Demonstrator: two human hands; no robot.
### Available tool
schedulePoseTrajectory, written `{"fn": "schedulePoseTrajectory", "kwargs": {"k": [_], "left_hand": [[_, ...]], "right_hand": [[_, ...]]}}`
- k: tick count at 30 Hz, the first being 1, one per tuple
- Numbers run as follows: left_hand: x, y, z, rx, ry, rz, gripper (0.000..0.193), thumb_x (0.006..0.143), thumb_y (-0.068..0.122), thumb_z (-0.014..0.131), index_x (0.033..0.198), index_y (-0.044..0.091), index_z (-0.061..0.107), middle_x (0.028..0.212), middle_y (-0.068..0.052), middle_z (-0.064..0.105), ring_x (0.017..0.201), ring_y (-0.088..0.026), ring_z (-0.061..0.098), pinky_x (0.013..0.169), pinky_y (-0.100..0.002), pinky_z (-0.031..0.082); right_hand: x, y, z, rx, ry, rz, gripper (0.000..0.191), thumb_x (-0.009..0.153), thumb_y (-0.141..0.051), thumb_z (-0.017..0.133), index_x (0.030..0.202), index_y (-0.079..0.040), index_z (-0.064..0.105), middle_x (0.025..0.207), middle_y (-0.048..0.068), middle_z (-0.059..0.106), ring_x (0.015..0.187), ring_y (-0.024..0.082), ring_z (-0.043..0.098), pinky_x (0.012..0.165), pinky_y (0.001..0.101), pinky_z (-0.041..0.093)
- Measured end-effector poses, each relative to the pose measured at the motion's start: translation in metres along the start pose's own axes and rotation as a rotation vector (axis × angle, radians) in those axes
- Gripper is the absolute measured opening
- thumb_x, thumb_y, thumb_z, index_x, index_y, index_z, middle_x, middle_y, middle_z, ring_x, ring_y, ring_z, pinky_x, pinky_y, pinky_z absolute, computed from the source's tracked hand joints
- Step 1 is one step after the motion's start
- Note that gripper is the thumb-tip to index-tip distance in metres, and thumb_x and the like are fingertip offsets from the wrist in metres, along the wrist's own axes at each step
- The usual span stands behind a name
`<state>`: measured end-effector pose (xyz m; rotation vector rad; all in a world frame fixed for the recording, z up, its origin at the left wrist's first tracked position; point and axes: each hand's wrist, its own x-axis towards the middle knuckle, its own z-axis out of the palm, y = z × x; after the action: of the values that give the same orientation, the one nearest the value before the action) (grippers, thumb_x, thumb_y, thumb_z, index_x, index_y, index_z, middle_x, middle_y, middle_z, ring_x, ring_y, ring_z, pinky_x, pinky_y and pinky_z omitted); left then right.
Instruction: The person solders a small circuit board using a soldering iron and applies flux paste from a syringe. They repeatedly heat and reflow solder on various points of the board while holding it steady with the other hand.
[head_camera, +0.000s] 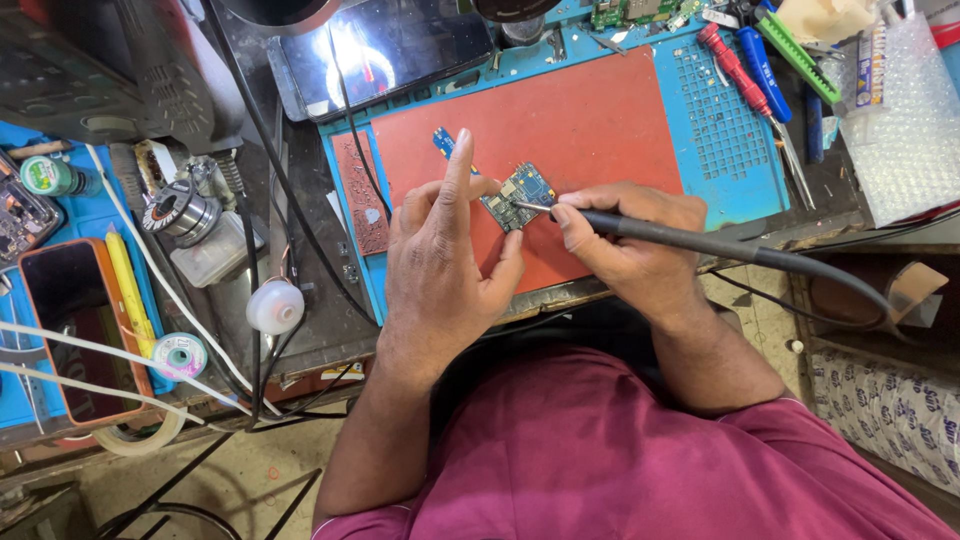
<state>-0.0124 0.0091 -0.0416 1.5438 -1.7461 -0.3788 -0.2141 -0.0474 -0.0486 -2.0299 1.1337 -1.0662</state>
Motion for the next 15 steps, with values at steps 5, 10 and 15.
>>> {"fn": "schedulePoseTrajectory", "kwargs": {"k": [5, 10, 15], "left_hand": [[0.0002, -0.0007, 0.0, -0.002, 0.007, 0.006, 0.094, 0.086, 0.012, 0.081, 0.161, 0.002, 0.026, 0.126, -0.005, 0.067, 0.118, -0.025, 0.058, 0.106, -0.043, 0.045], [0.0001, -0.0009, 0.0001, 0.001, 0.011, 0.012, 0.094, 0.086, 0.013, 0.082, 0.161, 0.002, 0.026, 0.126, -0.005, 0.067, 0.118, -0.026, 0.058, 0.106, -0.043, 0.045], [0.0, -0.0007, 0.0007, -0.002, 0.016, 0.007, 0.093, 0.087, 0.013, 0.082, 0.161, 0.003, 0.026, 0.126, -0.004, 0.067, 0.118, -0.025, 0.059, 0.106, -0.043, 0.045]], "right_hand": [[0.0001, -0.0002, 0.0, -0.021, 0.008, 0.02, 0.013, 0.093, -0.009, 0.083, 0.102, -0.001, 0.077, 0.088, 0.008, 0.077, 0.07, 0.01, 0.071, 0.062, 0.0224, 0.053], [-0.0003, 0.0002, 0.0006, -0.019, 0.02, 0.023, 0.013, 0.094, -0.009, 0.083, 0.103, -0.001, 0.076, 0.09, 0.009, 0.078, 0.071, 0.011, 0.071, 0.063, 0.023, 0.054], [-0.0012, 0.001, 0.0004, -0.008, 0.025, 0.009, 0.013, 0.095, -0.008, 0.083, 0.103, -0.001, 0.076, 0.092, 0.009, 0.078, 0.074, 0.012, 0.073, 0.065, 0.0237, 0.056]]}}
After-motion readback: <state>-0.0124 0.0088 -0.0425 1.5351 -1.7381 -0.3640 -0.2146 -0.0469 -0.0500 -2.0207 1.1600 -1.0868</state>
